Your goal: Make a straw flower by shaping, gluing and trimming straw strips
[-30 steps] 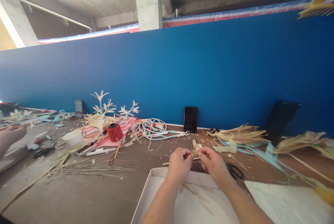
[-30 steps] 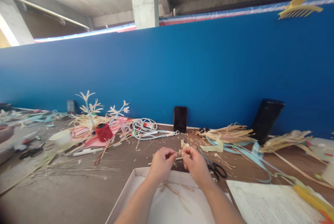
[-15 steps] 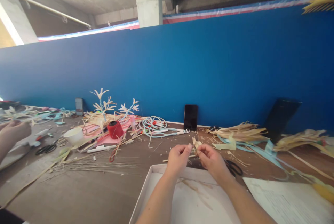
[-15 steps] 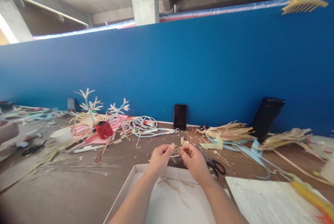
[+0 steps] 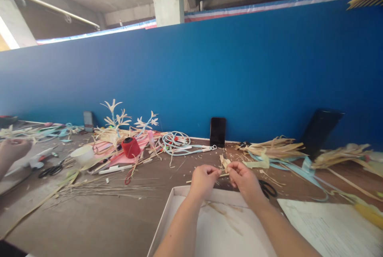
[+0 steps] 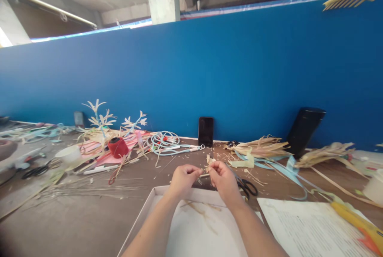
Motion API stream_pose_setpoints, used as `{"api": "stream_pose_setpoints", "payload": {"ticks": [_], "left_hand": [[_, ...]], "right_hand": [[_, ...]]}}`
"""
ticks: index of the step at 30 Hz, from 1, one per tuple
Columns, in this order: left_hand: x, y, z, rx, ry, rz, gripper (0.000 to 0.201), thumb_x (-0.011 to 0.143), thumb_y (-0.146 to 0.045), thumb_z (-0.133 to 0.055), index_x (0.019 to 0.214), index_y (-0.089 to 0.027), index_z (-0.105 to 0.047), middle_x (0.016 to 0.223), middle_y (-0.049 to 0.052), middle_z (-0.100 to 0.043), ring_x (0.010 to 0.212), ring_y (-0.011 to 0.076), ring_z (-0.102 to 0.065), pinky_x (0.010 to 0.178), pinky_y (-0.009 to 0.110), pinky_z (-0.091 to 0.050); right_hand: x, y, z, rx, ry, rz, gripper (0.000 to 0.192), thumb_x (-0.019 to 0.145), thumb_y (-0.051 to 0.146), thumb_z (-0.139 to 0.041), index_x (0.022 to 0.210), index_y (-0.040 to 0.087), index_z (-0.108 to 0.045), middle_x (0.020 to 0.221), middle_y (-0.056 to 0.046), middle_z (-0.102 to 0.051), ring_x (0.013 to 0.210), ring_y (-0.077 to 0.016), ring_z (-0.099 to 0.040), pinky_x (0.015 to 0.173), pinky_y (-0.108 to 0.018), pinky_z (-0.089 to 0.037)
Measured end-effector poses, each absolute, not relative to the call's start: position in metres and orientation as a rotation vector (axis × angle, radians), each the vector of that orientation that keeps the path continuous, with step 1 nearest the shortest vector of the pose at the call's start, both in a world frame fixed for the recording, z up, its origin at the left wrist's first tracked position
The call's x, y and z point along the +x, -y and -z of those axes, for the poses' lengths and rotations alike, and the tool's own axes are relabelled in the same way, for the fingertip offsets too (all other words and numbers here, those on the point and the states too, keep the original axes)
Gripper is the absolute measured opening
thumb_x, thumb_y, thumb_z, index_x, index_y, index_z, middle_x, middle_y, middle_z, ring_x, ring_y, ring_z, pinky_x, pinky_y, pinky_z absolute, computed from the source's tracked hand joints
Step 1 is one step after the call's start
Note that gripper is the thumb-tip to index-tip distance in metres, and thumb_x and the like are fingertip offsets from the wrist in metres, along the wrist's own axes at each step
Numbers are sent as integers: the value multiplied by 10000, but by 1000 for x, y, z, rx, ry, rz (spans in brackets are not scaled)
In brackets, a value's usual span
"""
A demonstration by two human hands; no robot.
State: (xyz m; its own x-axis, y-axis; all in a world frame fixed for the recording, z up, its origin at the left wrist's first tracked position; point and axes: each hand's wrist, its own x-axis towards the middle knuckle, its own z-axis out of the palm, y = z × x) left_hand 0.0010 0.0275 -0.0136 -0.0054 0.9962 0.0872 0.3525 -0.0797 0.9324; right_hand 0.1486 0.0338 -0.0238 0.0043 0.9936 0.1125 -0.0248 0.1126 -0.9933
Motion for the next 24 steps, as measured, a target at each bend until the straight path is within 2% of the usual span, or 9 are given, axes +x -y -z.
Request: {"api": "stream_pose_setpoints", "payload": {"ticks": [5, 11, 14, 16, 17, 20, 22, 24], "left_hand": [[1, -24, 10, 1562, -1443, -1035, 284, 724, -404, -554, 685, -145, -665, 550, -20, -532, 533, 99, -418, 502, 219, -283], [1, -23, 6, 1555, -1350, -1049, 265, 751, -370, -512, 688, -139, -624, 538, -33, -461, 526, 90, -380, 507, 211, -278], [0, -24, 7, 1443, -1339, -1105, 275, 758, -384, -501, 696, -139, -610, 520, -43, -423, 499, 82, -344, 487, 209, -260], [0, -25, 7, 1393, -1319, -1147, 293, 759, -403, -502, 709, -136, -612, 523, -43, -415, 496, 79, -332, 485, 209, -256], [0, -25, 8, 1386, -1306, -1160, 298, 757, -409, -504, 708, -136, -612, 528, -42, -418, 500, 79, -332, 487, 208, -258], [1, -26, 10, 1420, -1281, -1153, 296, 751, -416, -512, 700, -141, -609, 543, -37, -442, 517, 83, -351, 499, 207, -273], [2, -26, 11, 1466, -1272, -1138, 288, 746, -411, -518, 698, -141, -607, 552, -34, -460, 531, 87, -370, 510, 210, -285], [3, -26, 12, 1500, -1270, -1121, 279, 744, -402, -523, 701, -140, -610, 557, -33, -472, 539, 90, -380, 520, 213, -293]], "right_hand": [[149, -37, 27, -1037, 1135, -1150, 243, 703, 344, -653, 827, 197, -505, 523, 65, -482, 413, -67, -380, 400, -196, -281], [151, -38, 28, -1031, 1111, -1190, 343, 702, 421, -668, 924, 187, -551, 548, 49, -500, 422, -67, -375, 384, -189, -278], [153, -36, 25, -1025, 1092, -1211, 429, 747, 515, -591, 1039, 201, -567, 843, -42, -625, 501, -87, -462, 398, -203, -326], [153, -35, 23, -1017, 1122, -1245, 484, 755, 549, -562, 1093, 203, -573, 1025, -81, -609, 562, -101, -501, 415, -213, -350], [153, -34, 22, -1013, 1167, -1268, 495, 745, 543, -579, 1104, 202, -580, 1051, -84, -601, 579, -104, -505, 424, -215, -354], [152, -33, 19, -1052, 1319, -1272, 457, 684, 474, -677, 1045, 198, -629, 870, -39, -624, 553, -98, -472, 440, -215, -338], [152, -32, 18, -1096, 1361, -1234, 387, 665, 456, -696, 935, 182, -661, 656, 4, -575, 507, -96, -433, 442, -221, -318], [152, -32, 18, -1111, 1359, -1209, 339, 672, 471, -682, 826, 170, -663, 540, 29, -502, 476, -92, -397, 442, -226, -299]]}}
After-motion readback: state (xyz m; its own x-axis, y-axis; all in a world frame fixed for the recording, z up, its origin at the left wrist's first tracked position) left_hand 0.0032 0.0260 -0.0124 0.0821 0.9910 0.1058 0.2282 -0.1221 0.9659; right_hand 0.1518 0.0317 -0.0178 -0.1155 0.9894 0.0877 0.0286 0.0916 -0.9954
